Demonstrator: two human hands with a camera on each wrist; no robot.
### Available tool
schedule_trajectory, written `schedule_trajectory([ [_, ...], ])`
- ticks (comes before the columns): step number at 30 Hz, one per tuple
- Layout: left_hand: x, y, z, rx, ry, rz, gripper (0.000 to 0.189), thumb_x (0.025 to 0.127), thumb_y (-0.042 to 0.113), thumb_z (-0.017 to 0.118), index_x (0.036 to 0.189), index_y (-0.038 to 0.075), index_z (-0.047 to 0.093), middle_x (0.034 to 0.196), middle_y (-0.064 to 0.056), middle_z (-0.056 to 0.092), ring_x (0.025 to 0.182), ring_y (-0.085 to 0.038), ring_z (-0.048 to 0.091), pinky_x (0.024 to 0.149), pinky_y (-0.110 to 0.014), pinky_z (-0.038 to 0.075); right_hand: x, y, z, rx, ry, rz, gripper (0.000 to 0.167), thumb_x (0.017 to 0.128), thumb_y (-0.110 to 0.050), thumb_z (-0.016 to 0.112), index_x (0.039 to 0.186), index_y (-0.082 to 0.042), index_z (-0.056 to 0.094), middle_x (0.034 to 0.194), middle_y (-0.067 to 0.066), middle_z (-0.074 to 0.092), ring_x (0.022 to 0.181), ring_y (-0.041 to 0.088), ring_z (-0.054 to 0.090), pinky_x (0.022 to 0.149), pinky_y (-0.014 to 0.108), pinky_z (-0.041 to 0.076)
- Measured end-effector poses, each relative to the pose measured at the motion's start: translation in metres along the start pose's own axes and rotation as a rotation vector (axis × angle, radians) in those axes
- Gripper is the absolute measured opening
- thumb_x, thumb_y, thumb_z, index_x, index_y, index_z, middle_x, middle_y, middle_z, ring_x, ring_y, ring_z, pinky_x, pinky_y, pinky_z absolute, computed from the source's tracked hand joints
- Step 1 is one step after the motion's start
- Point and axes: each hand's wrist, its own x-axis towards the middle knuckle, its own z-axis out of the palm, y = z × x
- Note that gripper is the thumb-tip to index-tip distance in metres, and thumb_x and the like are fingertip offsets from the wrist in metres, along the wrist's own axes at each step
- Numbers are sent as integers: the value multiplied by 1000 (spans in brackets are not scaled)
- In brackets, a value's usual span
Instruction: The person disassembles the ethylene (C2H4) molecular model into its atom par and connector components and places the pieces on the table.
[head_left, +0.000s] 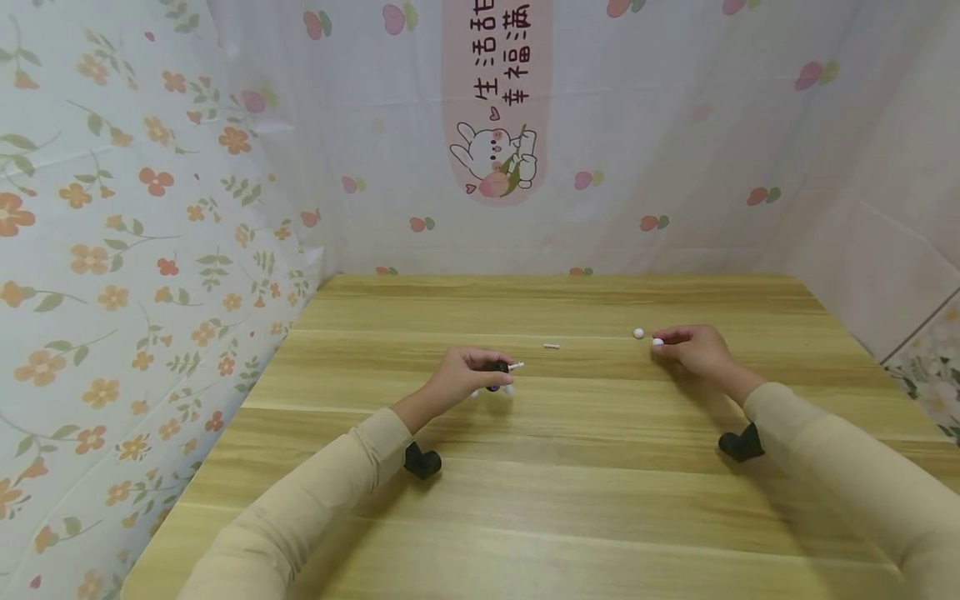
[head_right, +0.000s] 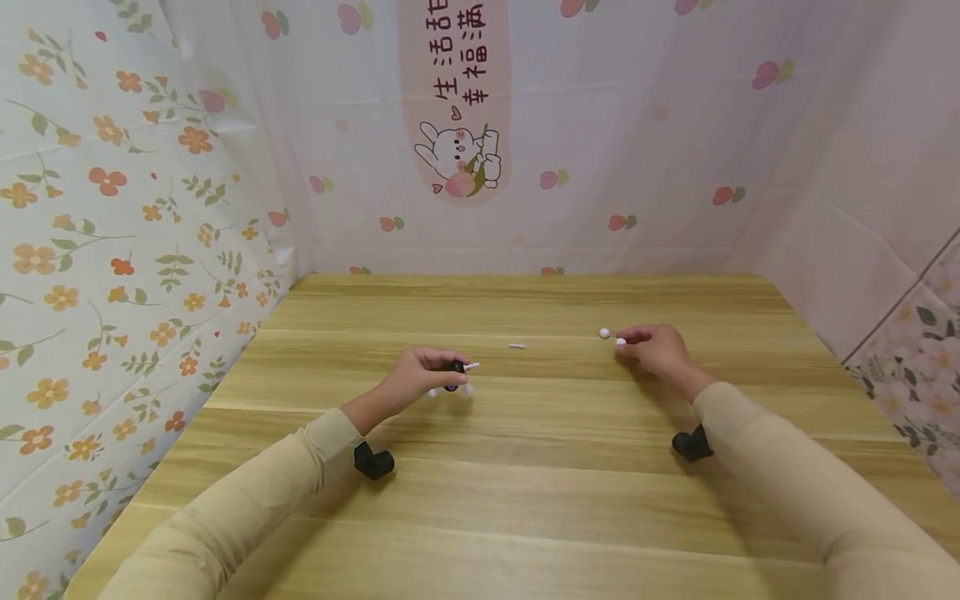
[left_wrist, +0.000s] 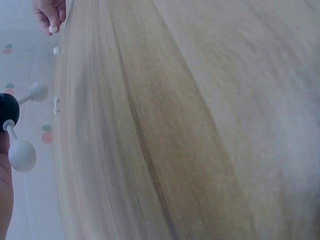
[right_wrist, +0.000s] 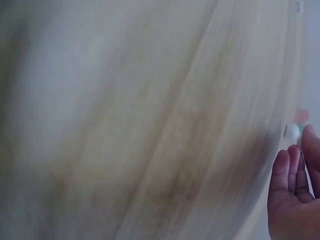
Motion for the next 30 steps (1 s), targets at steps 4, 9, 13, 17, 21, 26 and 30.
schedule_trajectory([
  [4, 1, -1, -1, 11, -11, 2, 27, 89, 3, 71, 114, -7, 68, 100, -20, 70, 88, -45, 61, 82, -62, 47, 4, 5, -3, -39, 0, 9, 44, 93, -29, 68, 124, 2, 63, 122, 21, 61, 97, 24, 52, 68, 26, 49],
  [9, 0, 0, -1, 2, -6, -3, 28, 88, 3, 71, 114, -7, 68, 101, -20, 70, 86, -37, 63, 82, -62, 46, 9, 9, -3, -64, 1, 3, 42, 92, -26, 70, 121, 3, 64, 115, 19, 63, 91, 22, 55, 67, 29, 51],
  [13, -1, 1, -1, 1, 9, -10, 29, 87, 7, 74, 113, -4, 70, 105, -19, 70, 85, -25, 66, 81, -52, 52, 12, 11, -2, -92, 9, -9, 40, 91, -23, 71, 118, 5, 65, 112, 18, 64, 87, 22, 55, 65, 28, 50],
  [17, -1, 0, -1, 10, 13, 1, 28, 85, 9, 77, 111, 0, 72, 104, -20, 69, 82, -17, 66, 78, -45, 54, 12, 12, -2, -92, 13, -4, 39, 90, -23, 72, 117, 5, 66, 111, 19, 65, 86, 21, 55, 64, 27, 50],
  [21, -1, 1, -1, -3, 4, 19, 28, 83, 9, 78, 109, 1, 73, 104, -27, 67, 80, -17, 66, 75, -42, 55, 11, 12, -2, -110, 14, -8, 40, 91, -23, 71, 119, 5, 65, 115, 22, 63, 88, 23, 55, 66, 27, 49],
  [26, 0, 2, -1, -8, -3, 21, 28, 82, 9, 79, 109, 2, 73, 103, -27, 67, 80, -18, 66, 74, -37, 56, 10, 10, -2, -116, 6, -9, 42, 91, -24, 71, 121, 5, 64, 117, 23, 62, 91, 24, 55, 68, 28, 48],
  [30, 0, 2, 0, -6, -7, 20, 28, 82, 9, 79, 109, 1, 73, 103, -26, 68, 80, -18, 66, 76, -43, 56, 9, 9, -1, -103, -10, -5, 45, 92, -23, 70, 125, 6, 61, 119, 24, 61, 95, 27, 56, 69, 28, 49],
])
